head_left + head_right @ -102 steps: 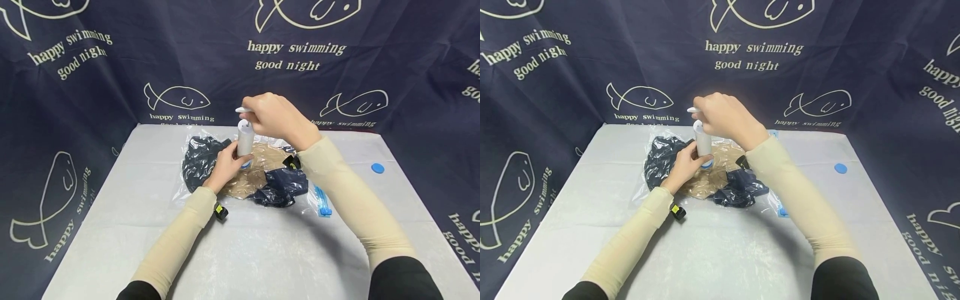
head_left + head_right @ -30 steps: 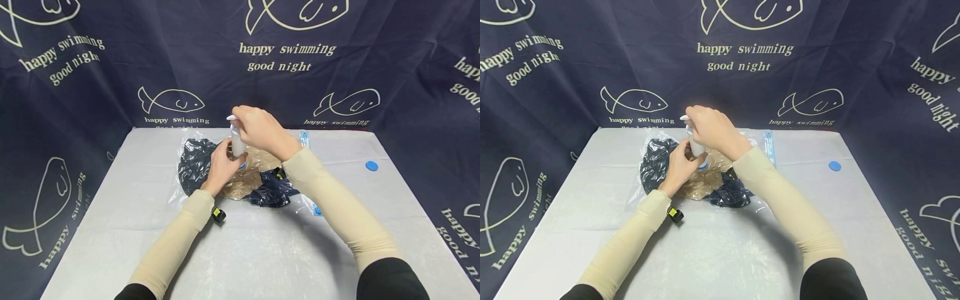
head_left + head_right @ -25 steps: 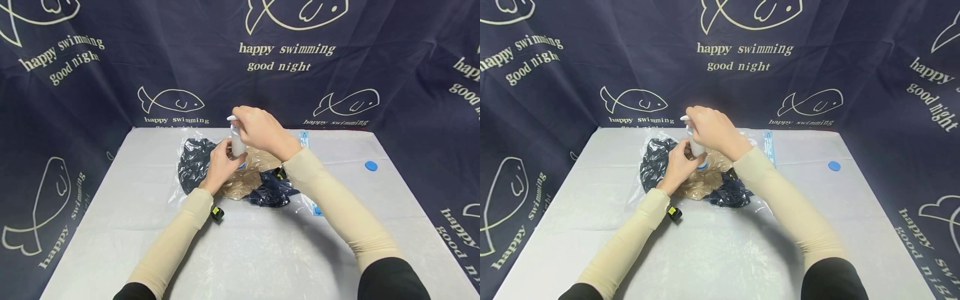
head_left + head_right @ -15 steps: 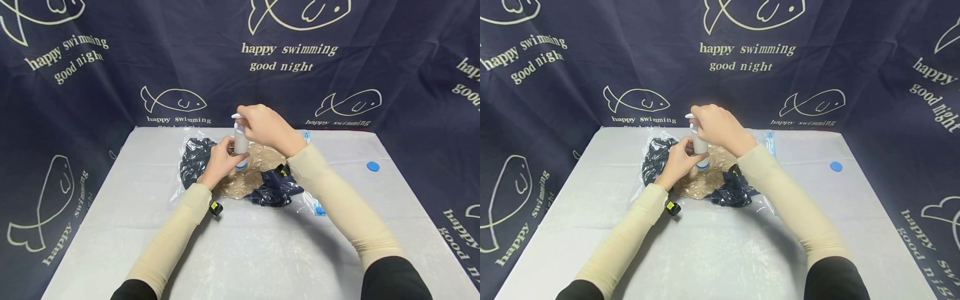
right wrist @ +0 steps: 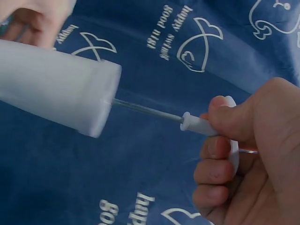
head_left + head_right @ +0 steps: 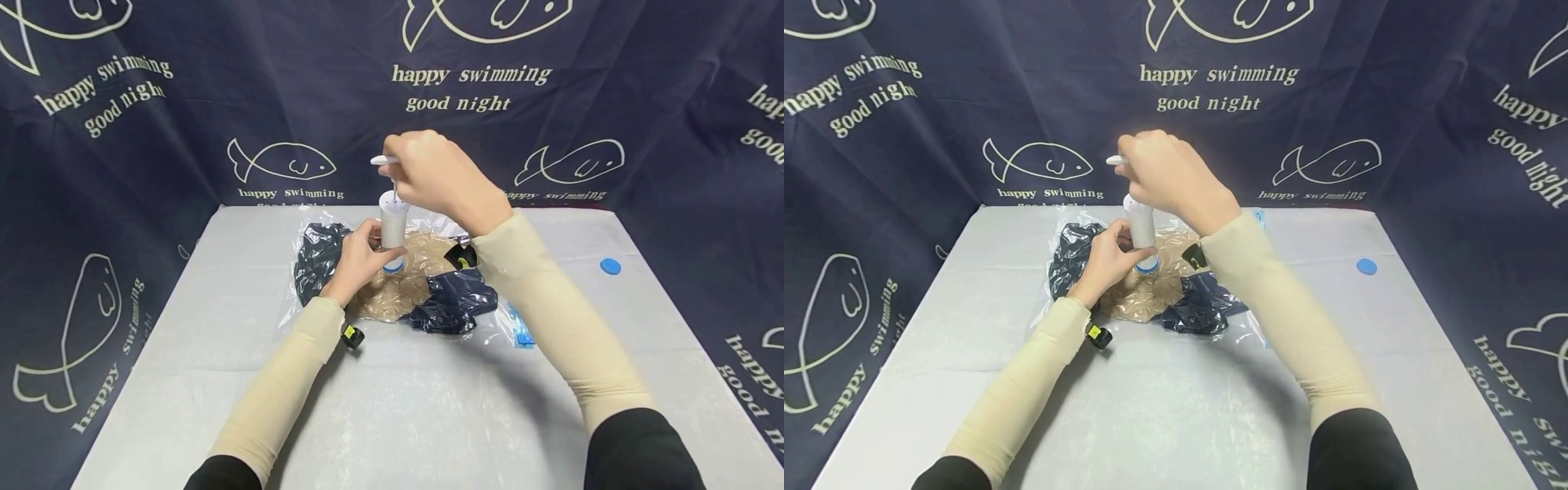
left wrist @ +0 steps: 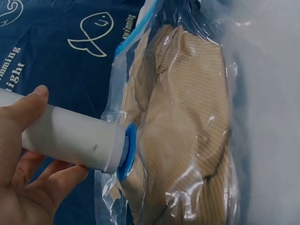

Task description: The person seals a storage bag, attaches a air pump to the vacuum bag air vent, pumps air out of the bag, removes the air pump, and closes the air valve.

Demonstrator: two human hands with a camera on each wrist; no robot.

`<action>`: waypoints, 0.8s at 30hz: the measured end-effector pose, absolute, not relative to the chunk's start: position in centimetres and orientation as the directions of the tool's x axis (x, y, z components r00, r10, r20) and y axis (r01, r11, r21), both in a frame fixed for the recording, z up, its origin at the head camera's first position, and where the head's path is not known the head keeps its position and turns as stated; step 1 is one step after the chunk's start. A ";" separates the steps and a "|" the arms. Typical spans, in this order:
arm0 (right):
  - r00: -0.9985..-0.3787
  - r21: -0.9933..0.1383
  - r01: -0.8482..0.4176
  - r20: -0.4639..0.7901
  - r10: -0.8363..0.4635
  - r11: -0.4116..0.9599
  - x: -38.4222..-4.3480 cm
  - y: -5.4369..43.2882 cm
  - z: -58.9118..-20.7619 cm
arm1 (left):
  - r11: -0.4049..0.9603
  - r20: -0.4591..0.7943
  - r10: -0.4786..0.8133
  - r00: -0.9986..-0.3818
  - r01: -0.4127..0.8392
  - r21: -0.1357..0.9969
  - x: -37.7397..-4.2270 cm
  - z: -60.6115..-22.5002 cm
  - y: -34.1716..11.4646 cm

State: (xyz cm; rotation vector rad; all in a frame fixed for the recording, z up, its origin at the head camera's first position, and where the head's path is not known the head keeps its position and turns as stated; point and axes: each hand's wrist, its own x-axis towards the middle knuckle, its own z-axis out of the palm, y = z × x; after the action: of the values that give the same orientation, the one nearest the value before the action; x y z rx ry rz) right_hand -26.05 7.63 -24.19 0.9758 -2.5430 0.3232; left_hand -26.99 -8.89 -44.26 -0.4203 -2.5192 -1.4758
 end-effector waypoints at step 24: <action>-0.523 0.001 -0.740 0.627 -0.577 0.673 -24.4 7.6 -21.3 | 0.464 0.304 0.119 -0.945 0.323 0.825 -26.6 -44.3 -8.8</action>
State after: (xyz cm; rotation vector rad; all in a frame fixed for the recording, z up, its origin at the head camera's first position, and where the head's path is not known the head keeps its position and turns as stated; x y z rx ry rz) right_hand -24.36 7.58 -21.31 1.0110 -2.2843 0.3553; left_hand -26.58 -8.75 -44.34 -0.3840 -2.5083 -1.4793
